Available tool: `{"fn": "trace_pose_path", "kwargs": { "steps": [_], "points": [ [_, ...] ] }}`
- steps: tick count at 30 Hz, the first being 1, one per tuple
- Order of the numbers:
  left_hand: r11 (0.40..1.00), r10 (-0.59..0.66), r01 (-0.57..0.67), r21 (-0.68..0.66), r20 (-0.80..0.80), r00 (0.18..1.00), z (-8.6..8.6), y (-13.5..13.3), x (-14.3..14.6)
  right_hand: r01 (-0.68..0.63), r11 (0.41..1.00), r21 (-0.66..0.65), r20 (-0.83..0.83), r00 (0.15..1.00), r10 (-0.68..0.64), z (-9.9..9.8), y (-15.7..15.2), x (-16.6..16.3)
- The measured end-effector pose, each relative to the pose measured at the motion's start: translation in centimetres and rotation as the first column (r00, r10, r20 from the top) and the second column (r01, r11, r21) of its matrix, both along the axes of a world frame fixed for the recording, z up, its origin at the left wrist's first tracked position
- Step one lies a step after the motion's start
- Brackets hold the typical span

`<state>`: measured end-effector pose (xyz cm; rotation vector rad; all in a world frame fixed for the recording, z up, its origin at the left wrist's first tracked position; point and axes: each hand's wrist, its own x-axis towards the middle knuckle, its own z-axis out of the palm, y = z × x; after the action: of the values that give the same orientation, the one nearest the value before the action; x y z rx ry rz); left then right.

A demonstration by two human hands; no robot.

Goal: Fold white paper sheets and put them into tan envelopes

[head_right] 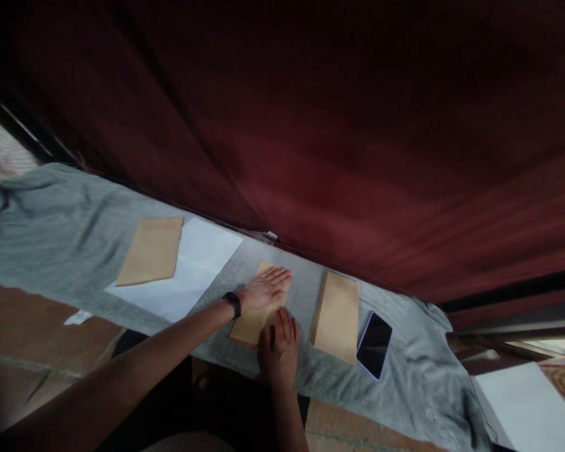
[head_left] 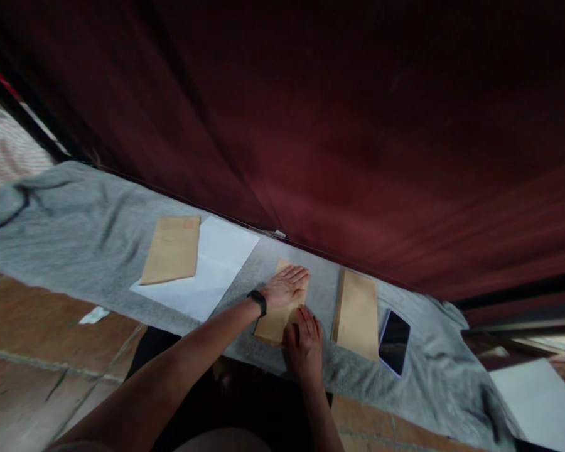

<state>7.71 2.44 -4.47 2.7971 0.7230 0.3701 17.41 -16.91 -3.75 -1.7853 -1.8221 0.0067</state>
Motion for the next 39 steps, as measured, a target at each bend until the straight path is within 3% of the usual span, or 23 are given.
{"fn": "trace_pose_path", "kwargs": {
  "steps": [6,19,27,30,34,39],
  "points": [
    [0.996,-0.090,0.091,-0.025,0.019,0.996,0.7,-3.3,-2.1,0.050,0.998,-0.047,-0.095,0.994,-0.054,-0.5,0.2,0.4],
    [0.982,-0.131,0.142,-0.123,0.094,0.987,1.5,-9.1,-5.8,0.009,1.000,0.004,-0.202,0.979,-0.008,-1.4,-0.1,0.9],
    [0.978,-0.174,0.181,-0.106,0.073,0.982,2.8,-12.0,-8.6,0.036,0.999,0.001,-0.315,0.949,-0.034,-0.9,0.5,1.8],
    [0.975,-0.172,0.179,-0.131,0.068,0.983,3.0,-12.7,-9.6,-0.085,0.995,-0.042,-0.229,0.971,0.073,-0.2,1.7,1.7],
    [0.980,-0.101,0.117,-0.158,0.111,0.989,2.6,-13.1,-10.2,-0.280,0.948,-0.148,-0.001,0.959,0.283,0.2,3.7,1.3],
    [0.988,-0.057,0.078,-0.132,0.151,0.987,2.5,-13.1,-10.2,-0.193,0.968,-0.159,0.136,0.967,0.215,-0.4,6.3,1.8]
  ]
}}
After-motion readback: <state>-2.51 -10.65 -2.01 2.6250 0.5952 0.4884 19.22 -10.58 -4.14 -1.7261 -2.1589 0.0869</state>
